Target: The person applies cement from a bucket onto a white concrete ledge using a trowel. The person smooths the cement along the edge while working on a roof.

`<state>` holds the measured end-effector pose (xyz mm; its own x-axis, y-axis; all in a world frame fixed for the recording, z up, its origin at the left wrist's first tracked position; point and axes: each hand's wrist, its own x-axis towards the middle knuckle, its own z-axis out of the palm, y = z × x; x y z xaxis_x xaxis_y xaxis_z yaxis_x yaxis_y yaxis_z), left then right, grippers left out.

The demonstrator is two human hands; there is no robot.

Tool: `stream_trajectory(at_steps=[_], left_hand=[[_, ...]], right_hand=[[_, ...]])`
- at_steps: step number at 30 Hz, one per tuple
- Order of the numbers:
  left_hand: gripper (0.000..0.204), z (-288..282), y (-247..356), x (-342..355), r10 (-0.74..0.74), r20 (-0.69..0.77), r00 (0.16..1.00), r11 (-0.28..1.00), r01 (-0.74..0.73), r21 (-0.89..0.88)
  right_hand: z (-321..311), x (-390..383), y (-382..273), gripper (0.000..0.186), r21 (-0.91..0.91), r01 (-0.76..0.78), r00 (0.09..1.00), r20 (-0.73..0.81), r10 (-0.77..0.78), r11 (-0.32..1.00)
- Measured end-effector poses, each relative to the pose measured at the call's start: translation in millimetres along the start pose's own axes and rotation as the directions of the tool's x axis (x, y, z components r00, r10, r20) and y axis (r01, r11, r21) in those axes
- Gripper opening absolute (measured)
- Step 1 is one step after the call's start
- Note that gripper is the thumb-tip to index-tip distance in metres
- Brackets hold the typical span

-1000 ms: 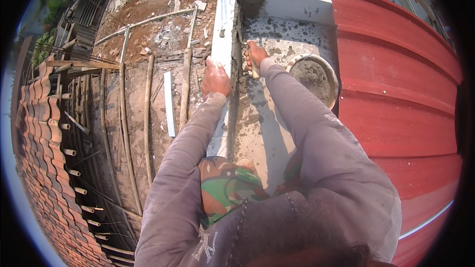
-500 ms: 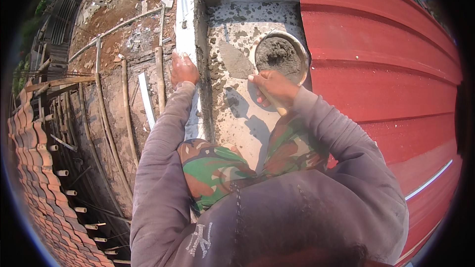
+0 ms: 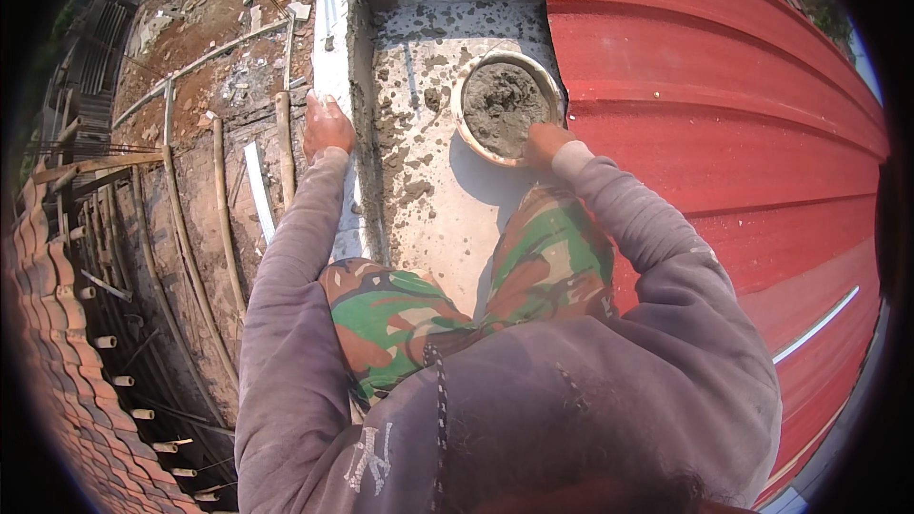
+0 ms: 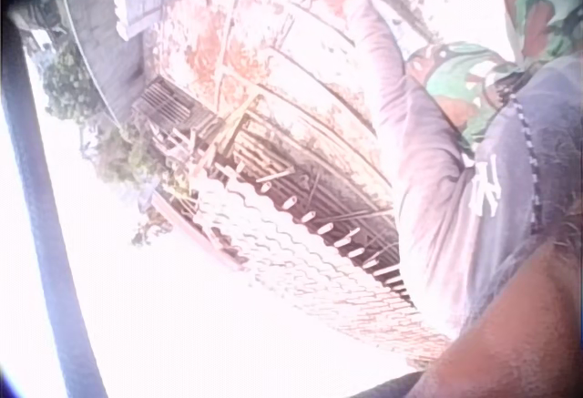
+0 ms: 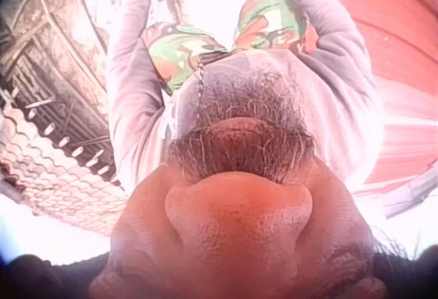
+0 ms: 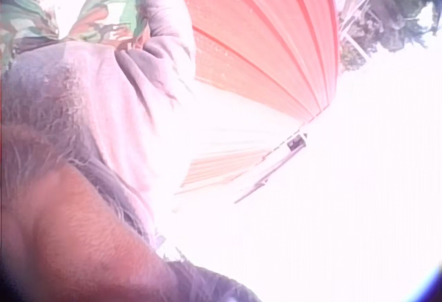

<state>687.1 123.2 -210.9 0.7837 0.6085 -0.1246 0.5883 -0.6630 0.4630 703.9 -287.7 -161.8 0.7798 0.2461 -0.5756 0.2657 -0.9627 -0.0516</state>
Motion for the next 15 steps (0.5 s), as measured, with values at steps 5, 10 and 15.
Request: stream_trajectory(at_steps=[5, 10, 15], left_hand=[[0.065, 2.1, -2.7, -1.6, 0.024, -0.025, 0.999, 0.999, -0.025, -0.031], [0.067, 5.1, -8.0, 3.5, 0.048, -0.058, 0.997, 0.998, -0.050, -0.025], [0.066, 2.4, -2.5, -4.1, 0.011, -0.051, 0.999, 1.000, -0.010, 0.013]], right_hand=[[13.6, -18.6, 53.5, 0.030, 0.700, -0.177, 0.984, 0.145, 0.105, 0.691], [-17.5, -73.0, 40.7, 0.032, 0.908, -0.216, 0.971, 0.161, 0.178, 0.359], [-51.0, -82.6, 8.0, 0.030, 0.938, -0.218, 0.975, 0.194, 0.112, 0.269]])
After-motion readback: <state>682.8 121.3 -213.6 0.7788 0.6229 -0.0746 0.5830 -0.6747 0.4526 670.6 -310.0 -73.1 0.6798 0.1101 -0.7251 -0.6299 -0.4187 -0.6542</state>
